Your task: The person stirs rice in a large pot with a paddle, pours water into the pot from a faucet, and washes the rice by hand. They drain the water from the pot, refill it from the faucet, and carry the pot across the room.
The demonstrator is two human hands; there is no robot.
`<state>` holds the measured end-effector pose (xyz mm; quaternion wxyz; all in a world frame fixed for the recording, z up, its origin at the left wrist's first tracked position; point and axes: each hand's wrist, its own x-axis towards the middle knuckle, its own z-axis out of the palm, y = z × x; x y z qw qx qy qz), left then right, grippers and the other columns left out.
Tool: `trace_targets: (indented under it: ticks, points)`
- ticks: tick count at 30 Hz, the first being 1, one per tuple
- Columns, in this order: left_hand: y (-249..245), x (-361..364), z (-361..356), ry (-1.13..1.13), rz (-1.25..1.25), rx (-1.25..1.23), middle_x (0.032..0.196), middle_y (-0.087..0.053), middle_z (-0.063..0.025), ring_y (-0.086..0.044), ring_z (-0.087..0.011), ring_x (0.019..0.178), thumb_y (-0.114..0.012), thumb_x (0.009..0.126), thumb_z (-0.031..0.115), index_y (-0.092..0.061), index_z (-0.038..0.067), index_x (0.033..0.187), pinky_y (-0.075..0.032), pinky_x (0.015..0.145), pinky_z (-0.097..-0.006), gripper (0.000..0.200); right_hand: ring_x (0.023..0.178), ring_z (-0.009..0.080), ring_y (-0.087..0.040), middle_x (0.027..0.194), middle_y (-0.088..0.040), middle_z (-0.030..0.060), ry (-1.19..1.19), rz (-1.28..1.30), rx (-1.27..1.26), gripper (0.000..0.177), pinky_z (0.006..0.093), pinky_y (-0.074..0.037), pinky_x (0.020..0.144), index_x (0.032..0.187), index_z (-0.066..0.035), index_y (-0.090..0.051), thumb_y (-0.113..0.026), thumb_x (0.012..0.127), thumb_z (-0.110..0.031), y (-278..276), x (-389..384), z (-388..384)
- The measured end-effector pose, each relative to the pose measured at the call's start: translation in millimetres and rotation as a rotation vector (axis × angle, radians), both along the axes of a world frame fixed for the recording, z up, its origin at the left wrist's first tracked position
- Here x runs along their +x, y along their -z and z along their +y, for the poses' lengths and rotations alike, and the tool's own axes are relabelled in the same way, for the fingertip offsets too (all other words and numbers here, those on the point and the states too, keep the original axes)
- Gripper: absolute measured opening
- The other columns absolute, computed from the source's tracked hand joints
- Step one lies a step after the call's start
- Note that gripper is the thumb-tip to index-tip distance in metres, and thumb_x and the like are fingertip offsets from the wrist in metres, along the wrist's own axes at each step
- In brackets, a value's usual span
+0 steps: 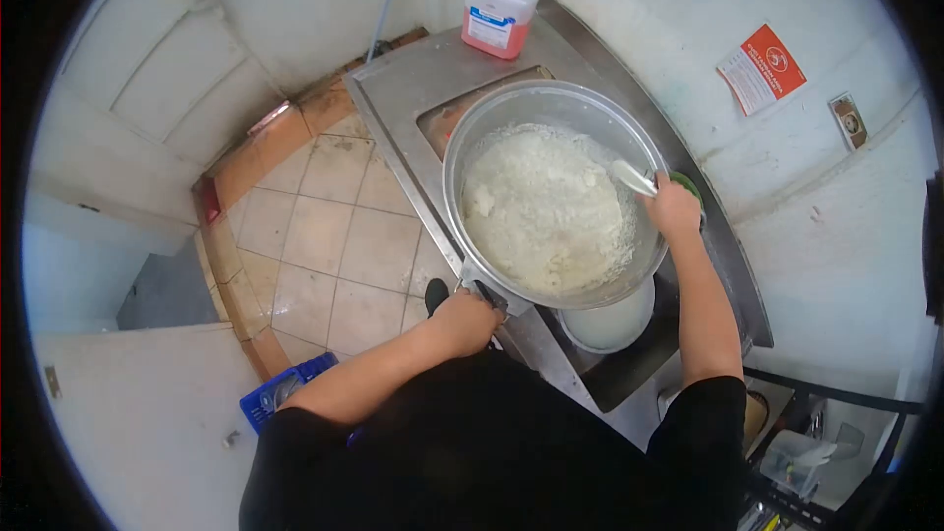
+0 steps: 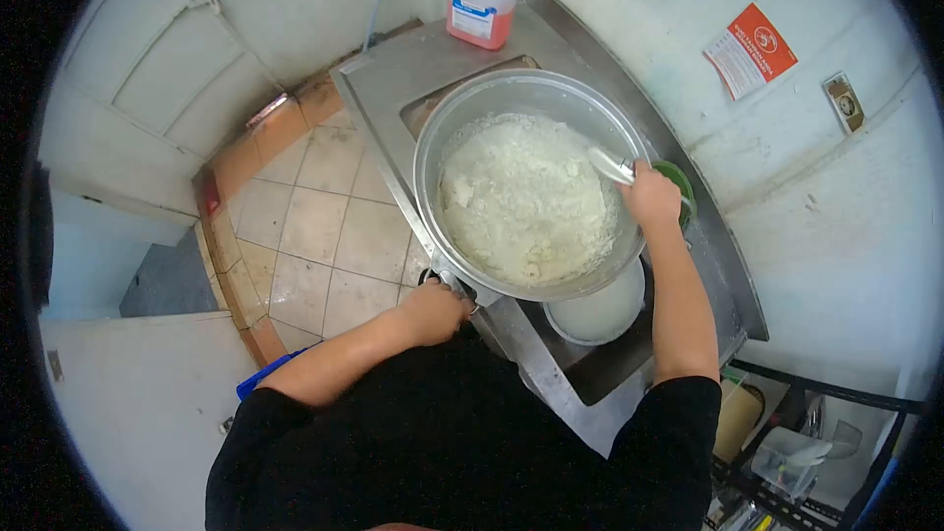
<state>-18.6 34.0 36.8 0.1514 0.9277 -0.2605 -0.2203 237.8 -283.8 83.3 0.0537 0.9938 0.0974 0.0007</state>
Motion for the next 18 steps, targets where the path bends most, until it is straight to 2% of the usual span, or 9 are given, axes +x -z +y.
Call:
trace_targets:
  ticks: [1,6,7,8,11,15,17,18]
  points:
    - [-2,0,-1,-0.004,0.021,0.017,0.091,-0.070,-0.0127,-0.065,-0.0319,0.090,-0.055,0.083,0.016,-0.068,0.011,0.097,-0.045,0.084,-0.0427,0.019,0.085,0.0348,-0.068,0.089,-0.070,0.0171,0.008,0.032,-0.004,0.046,0.0463,-0.054,0.074,0.111,-0.008,-0.062,-0.066,0.083,-0.044,-7,-5,3]
    - [2,-4,-7,-0.024,0.109,0.079,0.093,-0.069,-0.0115,-0.064,-0.0314,0.092,-0.057,0.082,0.016,-0.067,0.012,0.097,-0.044,0.085,-0.0416,0.018,0.087,0.0350,-0.068,0.092,-0.070,0.0184,0.051,0.049,0.078,0.051,0.0451,-0.053,0.076,0.107,-0.007,-0.066,-0.066,0.081,-0.050,-19,-10,0]
    - [5,-7,-8,-0.042,0.062,0.072,0.093,-0.069,-0.0112,-0.063,-0.0309,0.093,-0.057,0.082,0.017,-0.067,0.012,0.096,-0.044,0.085,-0.0413,0.018,0.088,0.0351,-0.068,0.093,-0.070,0.0188,0.059,0.069,0.093,0.053,0.0446,-0.053,0.077,0.107,-0.007,-0.067,-0.066,0.080,-0.052,-19,-11,-2]
    - [7,-8,-7,-0.057,0.005,0.071,0.092,-0.068,-0.0110,-0.063,-0.0303,0.094,-0.057,0.083,0.017,-0.067,0.012,0.096,-0.044,0.086,-0.0410,0.018,0.088,0.0351,-0.068,0.093,-0.070,0.0188,0.049,0.064,0.104,0.053,0.0446,-0.053,0.077,0.107,-0.007,-0.067,-0.066,0.080,-0.052,-17,-10,-10]
    - [2,-16,-11,-0.086,-0.077,0.095,0.092,-0.067,-0.0105,-0.061,-0.0284,0.096,-0.056,0.087,0.020,-0.066,0.011,0.096,-0.044,0.087,-0.0404,0.017,0.089,0.0352,-0.067,0.096,-0.070,0.0184,-0.176,0.155,0.172,0.054,0.0445,-0.052,0.078,0.112,-0.010,-0.068,-0.067,0.079,-0.052,-18,-20,-23]
    - [2,-20,-14,-0.108,-0.161,0.079,0.091,-0.066,-0.0092,-0.060,-0.0279,0.094,-0.055,0.090,0.023,-0.065,0.009,0.094,-0.043,0.086,-0.0402,0.018,0.090,0.0353,-0.067,0.096,-0.070,0.0177,-0.119,0.099,0.255,0.048,0.0444,-0.051,0.079,0.112,-0.014,-0.069,-0.068,0.079,-0.049,-28,-34,-27]
    - [3,-24,-15,-0.126,-0.161,0.066,0.089,-0.065,-0.0089,-0.060,-0.0286,0.092,-0.055,0.090,0.023,-0.065,0.009,0.096,-0.042,0.086,-0.0400,0.019,0.090,0.0355,-0.066,0.097,-0.070,0.0169,-0.284,0.221,0.265,0.045,0.0440,-0.051,0.079,0.114,-0.016,-0.068,-0.069,0.079,-0.046,-25,-43,-33]
    - [5,-25,-15,-0.136,-0.193,0.036,0.088,-0.065,-0.0089,-0.059,-0.0284,0.092,-0.055,0.090,0.024,-0.065,0.009,0.095,-0.042,0.086,-0.0401,0.019,0.090,0.0355,-0.066,0.097,-0.070,0.0169,-0.281,0.227,0.271,0.045,0.0440,-0.051,0.079,0.114,-0.016,-0.068,-0.069,0.079,-0.046,-21,-44,-38]
